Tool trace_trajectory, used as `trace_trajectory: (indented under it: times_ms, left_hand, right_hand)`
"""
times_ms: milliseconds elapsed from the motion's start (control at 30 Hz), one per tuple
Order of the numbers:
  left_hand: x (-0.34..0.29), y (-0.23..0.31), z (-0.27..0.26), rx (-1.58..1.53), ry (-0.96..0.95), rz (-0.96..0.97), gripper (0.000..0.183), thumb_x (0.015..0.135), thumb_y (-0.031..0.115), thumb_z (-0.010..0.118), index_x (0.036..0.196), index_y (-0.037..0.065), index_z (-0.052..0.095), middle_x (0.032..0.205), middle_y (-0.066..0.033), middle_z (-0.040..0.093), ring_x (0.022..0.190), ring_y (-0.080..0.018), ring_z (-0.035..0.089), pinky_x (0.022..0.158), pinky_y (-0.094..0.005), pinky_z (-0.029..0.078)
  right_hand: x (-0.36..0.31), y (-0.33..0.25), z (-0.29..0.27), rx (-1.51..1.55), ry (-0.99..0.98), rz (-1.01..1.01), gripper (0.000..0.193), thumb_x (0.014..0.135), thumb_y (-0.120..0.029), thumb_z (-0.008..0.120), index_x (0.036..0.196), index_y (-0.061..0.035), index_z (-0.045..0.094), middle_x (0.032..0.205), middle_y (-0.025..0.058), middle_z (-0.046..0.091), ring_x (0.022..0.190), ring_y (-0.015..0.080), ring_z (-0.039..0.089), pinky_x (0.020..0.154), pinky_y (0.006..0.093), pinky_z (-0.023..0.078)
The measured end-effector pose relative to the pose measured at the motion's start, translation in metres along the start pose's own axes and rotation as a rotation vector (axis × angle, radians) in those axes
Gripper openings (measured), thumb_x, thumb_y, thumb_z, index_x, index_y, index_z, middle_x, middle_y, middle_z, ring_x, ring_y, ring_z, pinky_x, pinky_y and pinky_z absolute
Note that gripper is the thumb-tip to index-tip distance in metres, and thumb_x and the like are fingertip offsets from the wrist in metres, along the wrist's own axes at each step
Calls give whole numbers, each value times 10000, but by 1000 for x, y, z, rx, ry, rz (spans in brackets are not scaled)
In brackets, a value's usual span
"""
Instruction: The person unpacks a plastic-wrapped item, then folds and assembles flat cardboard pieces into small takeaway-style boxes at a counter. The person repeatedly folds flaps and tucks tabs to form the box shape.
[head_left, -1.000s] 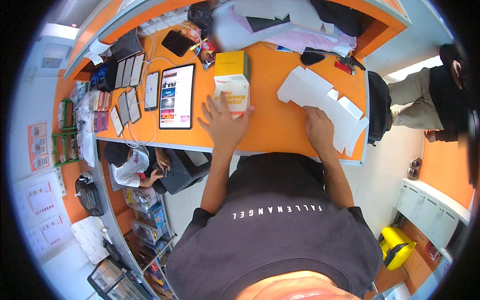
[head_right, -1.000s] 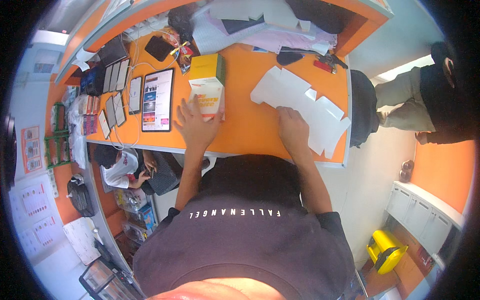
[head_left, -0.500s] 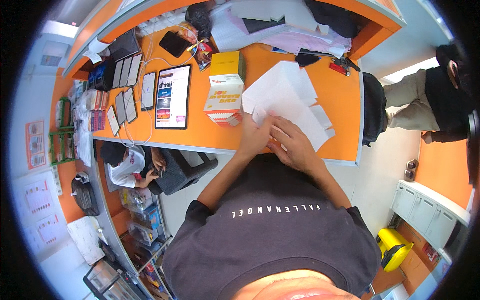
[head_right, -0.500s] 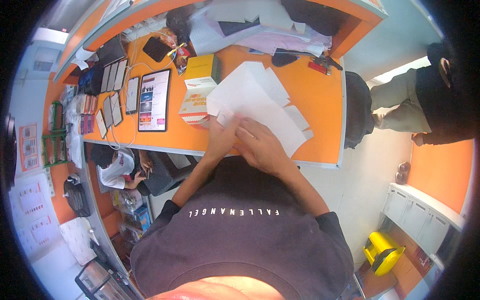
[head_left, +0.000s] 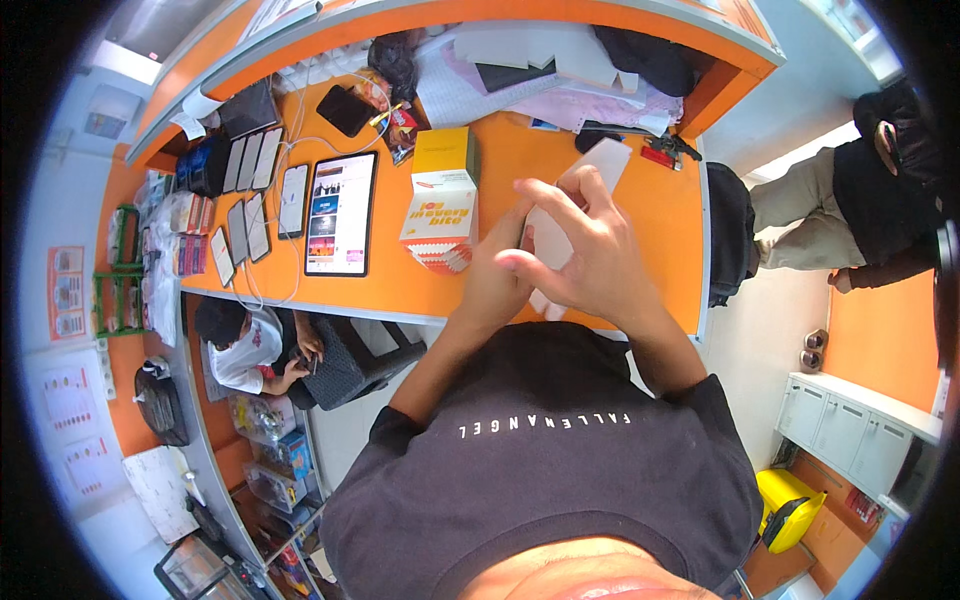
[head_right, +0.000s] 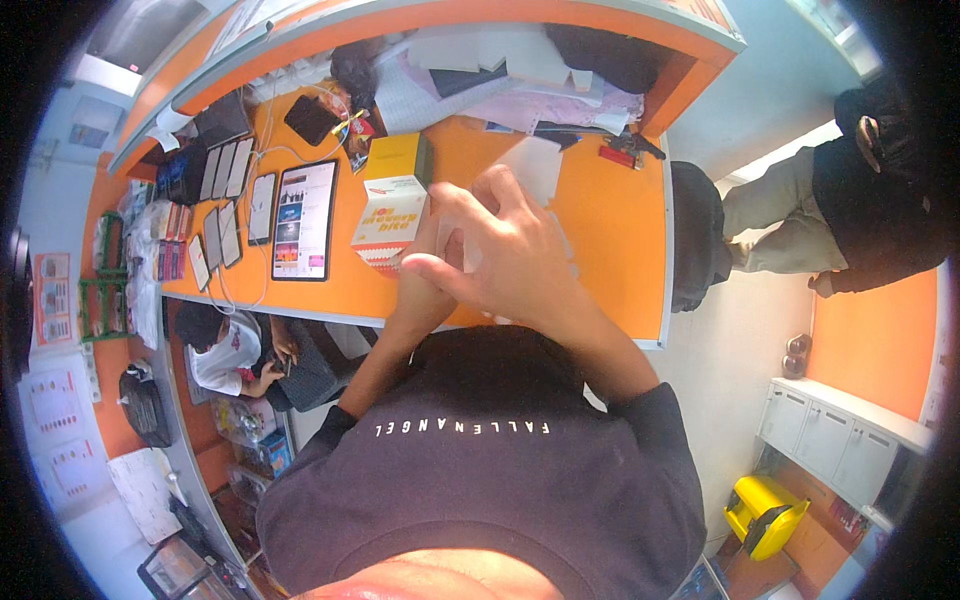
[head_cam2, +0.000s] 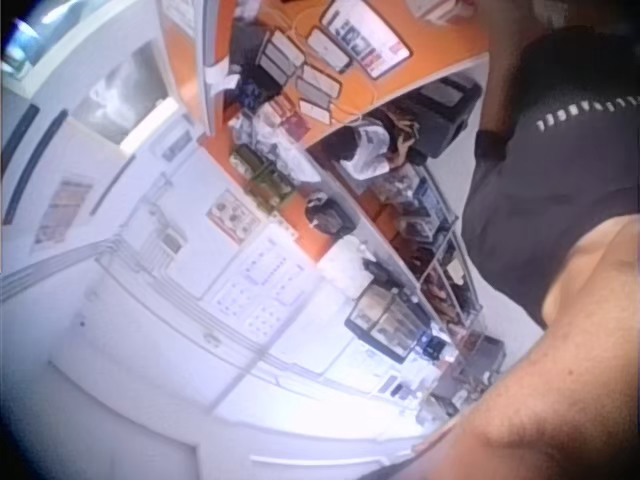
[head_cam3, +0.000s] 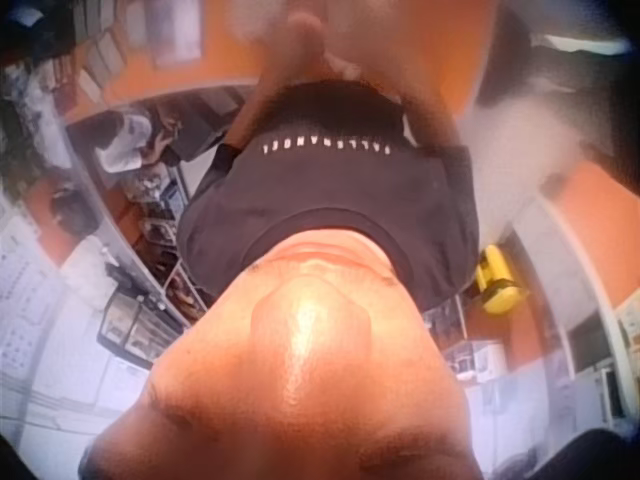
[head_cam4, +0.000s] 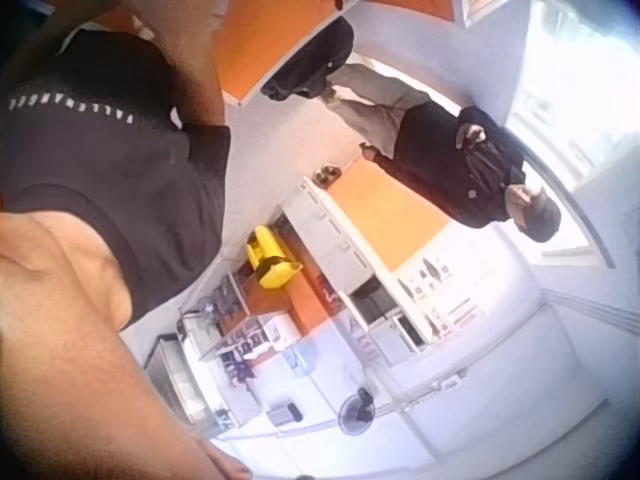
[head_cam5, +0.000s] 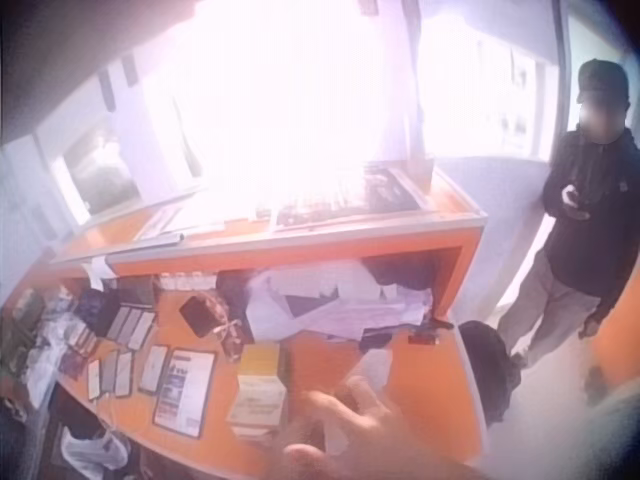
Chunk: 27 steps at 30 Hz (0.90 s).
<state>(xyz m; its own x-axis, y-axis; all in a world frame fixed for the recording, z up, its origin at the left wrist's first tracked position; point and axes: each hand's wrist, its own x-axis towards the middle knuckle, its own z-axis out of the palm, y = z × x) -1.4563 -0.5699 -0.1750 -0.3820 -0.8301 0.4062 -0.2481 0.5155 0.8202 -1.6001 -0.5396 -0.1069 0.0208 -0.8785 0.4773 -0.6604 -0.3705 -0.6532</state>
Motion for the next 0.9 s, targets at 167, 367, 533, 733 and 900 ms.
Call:
trace_trajectory:
  times_ms: [167,367,533,733,900]
  left_hand:
    - [-4,-1,-5,36,-7,7,583,836,-54,595,1407,-9,490,1188,-245,657,1058,-374,682,870,-384,539]
    - [-2,4,-8,-99,27,-9,473,899,-42,579,1369,-3,544,1130,-263,674,1000,-324,707,833,-377,540]
    - [3,17,-17,-97,-87,-192,361,982,44,552,1338,-15,564,997,-241,697,869,-279,715,744,-359,526]
    - [6,19,-19,-140,-104,-108,316,987,56,551,1290,-26,588,956,-225,695,831,-312,708,704,-359,519]
    - [2,9,-18,-84,-92,18,336,953,7,568,1288,-14,589,1015,-233,691,855,-338,705,746,-384,543]
  right_hand:
    - [-5,28,14,207,45,-39,479,739,-168,851,1170,-75,663,985,112,577,859,238,663,700,337,568]
    - [-8,36,13,544,16,8,420,813,-32,777,1217,-55,666,1060,103,641,839,178,667,721,262,557]
    - [3,62,-5,435,-10,-65,434,827,-14,760,1245,-48,651,1021,100,649,804,182,662,714,288,557]
    - [4,38,-19,12,86,-163,467,753,-40,786,1206,-107,696,1205,96,576,1046,258,606,810,350,541]
    - [14,39,-22,-1,23,-262,390,732,-38,785,1109,-107,715,1133,95,637,1023,242,636,812,365,545]
